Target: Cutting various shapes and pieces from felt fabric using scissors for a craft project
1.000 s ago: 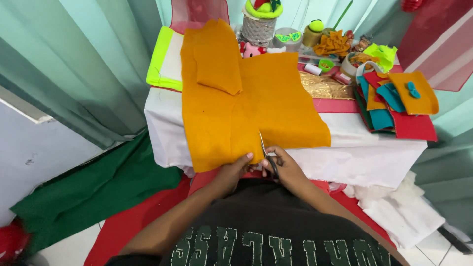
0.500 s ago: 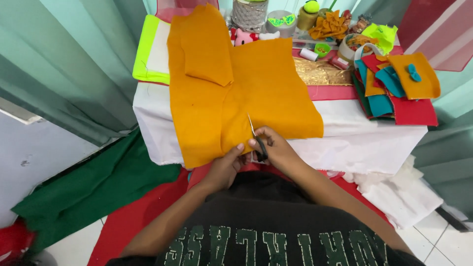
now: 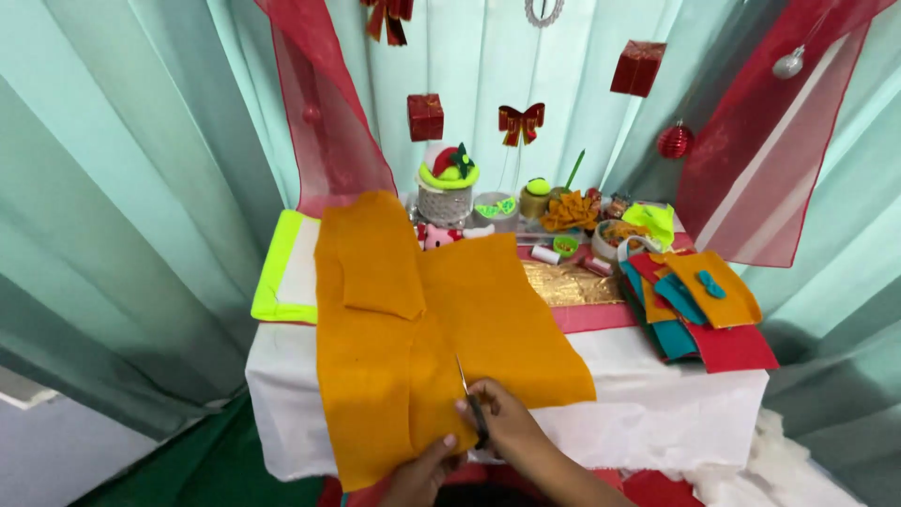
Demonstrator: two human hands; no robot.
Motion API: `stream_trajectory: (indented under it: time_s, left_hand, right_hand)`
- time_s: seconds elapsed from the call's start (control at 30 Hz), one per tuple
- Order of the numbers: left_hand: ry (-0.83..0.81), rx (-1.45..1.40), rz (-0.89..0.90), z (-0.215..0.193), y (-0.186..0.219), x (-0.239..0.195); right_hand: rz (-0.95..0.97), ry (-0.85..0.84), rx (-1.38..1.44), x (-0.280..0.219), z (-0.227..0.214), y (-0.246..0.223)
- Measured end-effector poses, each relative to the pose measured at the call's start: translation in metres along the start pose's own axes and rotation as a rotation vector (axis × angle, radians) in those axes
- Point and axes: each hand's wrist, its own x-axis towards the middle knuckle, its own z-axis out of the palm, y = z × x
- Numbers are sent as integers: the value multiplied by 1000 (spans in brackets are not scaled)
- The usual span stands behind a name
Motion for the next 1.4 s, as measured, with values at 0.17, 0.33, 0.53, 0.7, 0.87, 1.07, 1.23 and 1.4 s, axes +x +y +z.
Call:
stream_trajectory:
  time_s: [0.17, 0.33, 0.53, 0.7, 0.87, 1.07, 1.23, 1.4]
  left_hand:
    - [-28, 35, -51, 37, 25, -28]
    - [-171, 70, 6, 5, 6, -4]
    - [-199, 158, 25, 2, 8, -7]
    - [5, 77, -44, 23, 21, -28]
    - [-110, 80, -51, 30, 25, -25]
    - [-364, 115, -123, 30, 37, 5]
    - [-330, -27, -115, 15, 25, 27]
    - [-367, 58, -107, 8, 23, 20]
  right_hand:
    - [33, -27, -4, 0, 4, -16]
    - [21, -13, -46, 4, 6, -16]
    - [-60, -66, 58, 10, 7, -13]
    - [20, 10, -105, -3, 12, -27]
    - [-72, 40, -111, 4, 11, 0]
    - [-385, -28, -327, 21, 2, 40]
    - [-383, -68, -230, 18, 8, 24]
    - [-230, -40, -302, 7, 11, 15]
